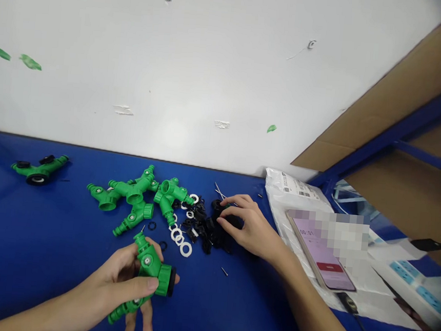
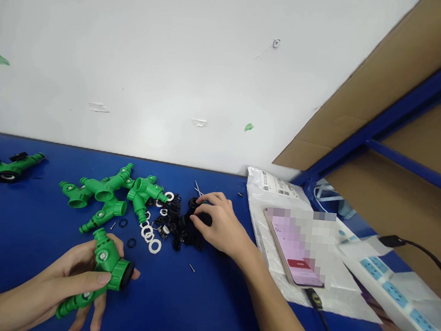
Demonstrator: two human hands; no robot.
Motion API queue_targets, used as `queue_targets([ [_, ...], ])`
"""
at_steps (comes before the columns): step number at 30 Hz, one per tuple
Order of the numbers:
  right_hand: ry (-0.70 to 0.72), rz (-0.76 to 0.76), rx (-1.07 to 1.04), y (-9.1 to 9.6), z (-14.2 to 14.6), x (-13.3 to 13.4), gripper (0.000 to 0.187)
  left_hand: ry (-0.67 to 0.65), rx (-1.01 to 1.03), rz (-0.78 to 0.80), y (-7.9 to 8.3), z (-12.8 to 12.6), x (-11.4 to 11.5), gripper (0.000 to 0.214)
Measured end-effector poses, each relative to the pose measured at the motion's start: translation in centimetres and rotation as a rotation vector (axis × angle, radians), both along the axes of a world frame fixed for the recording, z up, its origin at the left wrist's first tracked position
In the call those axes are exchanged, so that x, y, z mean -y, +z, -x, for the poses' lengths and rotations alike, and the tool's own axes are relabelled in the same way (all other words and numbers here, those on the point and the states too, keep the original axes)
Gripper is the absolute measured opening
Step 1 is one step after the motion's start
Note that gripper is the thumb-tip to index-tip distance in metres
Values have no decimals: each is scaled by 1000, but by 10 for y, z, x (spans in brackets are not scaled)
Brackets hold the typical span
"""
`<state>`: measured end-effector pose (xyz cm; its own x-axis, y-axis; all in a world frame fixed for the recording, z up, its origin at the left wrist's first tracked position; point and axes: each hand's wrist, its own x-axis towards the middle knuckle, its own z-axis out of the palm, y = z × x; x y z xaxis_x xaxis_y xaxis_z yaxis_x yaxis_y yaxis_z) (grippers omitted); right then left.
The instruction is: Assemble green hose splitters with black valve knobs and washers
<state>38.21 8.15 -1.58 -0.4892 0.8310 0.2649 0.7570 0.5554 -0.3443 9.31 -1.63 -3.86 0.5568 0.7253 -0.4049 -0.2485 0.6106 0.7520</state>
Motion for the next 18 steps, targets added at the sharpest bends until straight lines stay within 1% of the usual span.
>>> queue_targets([
  [4,0,2,-12,3,0,1,12,-2,20,9,-2,0,0,41],
  [8,22,13,-31,7,3,4,14,3,-8,-10,3,0,-2,37],
  [10,38,23,-44,11,6,7,19,1,-28,-25,6,1,-2,35],
  [14,119,107,-51,22,11,16,27,10,-50,-36,8,1,-4,34],
  [16,168,175,-36,25,12,19,22,34,-34,-30,8,0,-5,36],
  [18,186,226,0,25,13,21,11,56,-9,-22,9,0,-6,38],
])
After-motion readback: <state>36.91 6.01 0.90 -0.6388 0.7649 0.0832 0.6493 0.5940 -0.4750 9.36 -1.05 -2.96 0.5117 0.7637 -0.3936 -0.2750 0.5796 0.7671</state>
